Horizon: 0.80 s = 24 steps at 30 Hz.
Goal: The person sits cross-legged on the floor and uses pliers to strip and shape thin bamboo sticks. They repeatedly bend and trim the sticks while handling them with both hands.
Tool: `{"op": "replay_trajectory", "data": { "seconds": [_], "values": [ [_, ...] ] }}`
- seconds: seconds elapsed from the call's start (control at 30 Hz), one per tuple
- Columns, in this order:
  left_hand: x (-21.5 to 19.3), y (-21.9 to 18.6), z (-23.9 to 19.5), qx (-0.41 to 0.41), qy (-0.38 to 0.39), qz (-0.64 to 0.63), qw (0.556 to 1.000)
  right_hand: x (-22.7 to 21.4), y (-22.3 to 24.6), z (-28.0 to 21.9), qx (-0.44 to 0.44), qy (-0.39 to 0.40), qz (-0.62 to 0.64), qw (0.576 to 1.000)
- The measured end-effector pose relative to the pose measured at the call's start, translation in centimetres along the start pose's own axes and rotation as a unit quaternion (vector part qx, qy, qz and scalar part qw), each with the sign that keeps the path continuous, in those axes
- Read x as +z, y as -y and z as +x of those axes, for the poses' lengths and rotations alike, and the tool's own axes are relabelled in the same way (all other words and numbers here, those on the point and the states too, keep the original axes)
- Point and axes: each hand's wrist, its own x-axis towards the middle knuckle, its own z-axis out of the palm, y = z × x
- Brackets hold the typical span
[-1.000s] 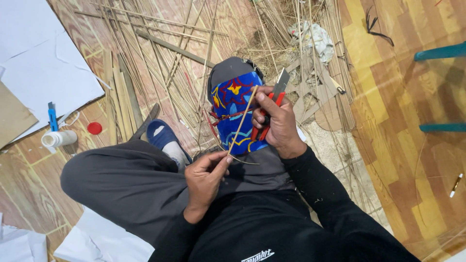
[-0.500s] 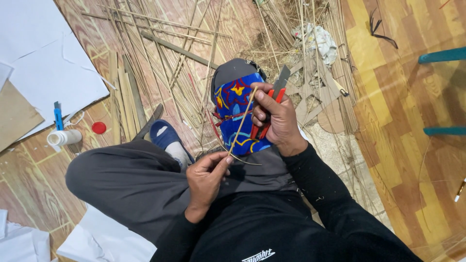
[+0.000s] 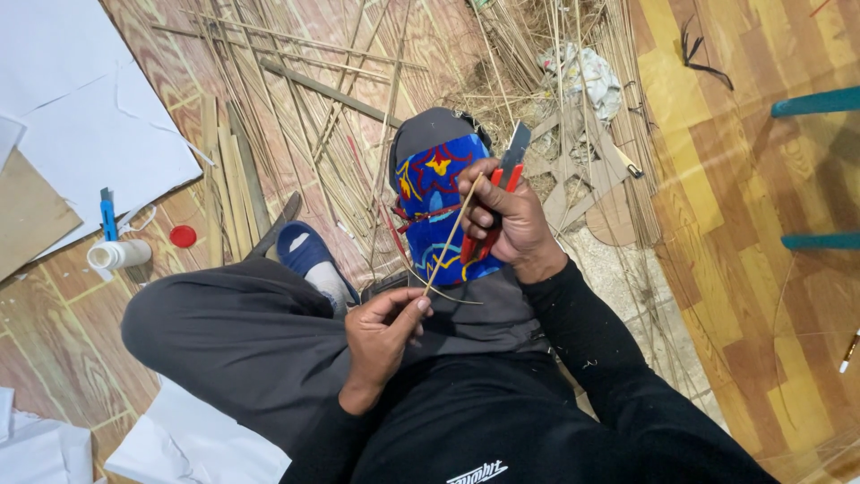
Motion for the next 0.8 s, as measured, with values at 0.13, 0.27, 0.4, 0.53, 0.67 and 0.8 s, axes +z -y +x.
{"op": "replay_trajectory", "data": {
  "seconds": [0.13, 0.27, 0.4, 0.53, 0.67, 0.8],
  "values": [
    [-0.2, 0.6, 0.0, -0.009, -0.007, -0.002, 1.0, -0.7, -0.4, 0.0, 0.003, 0.0, -0.001, 1.0],
    [-0.3, 0.8, 0.0, -0.021, -0.016, -0.004, 1.0, -0.7, -0.5, -0.1, 0.001, -0.011, -0.004, 1.0],
    [-0.5, 1.7, 0.0, -0.032, -0.031, -0.004, 0.999, 1.3, 0.0, -0.9, 0.02, -0.062, -0.041, 0.997],
    [-0.4, 1.2, 0.1, -0.031, -0.037, 0.006, 0.999, 1.9, -0.5, -1.3, 0.024, -0.089, -0.063, 0.994],
    [-0.4, 0.4, 0.1, -0.043, -0.046, -0.001, 0.998, 4.0, -0.2, -2.1, 0.013, -0.11, -0.107, 0.988],
    [-0.6, -0.4, 0.3, -0.048, -0.05, -0.042, 0.997, 6.1, -0.5, -2.8, -0.003, -0.121, -0.129, 0.984]
  ]
}}
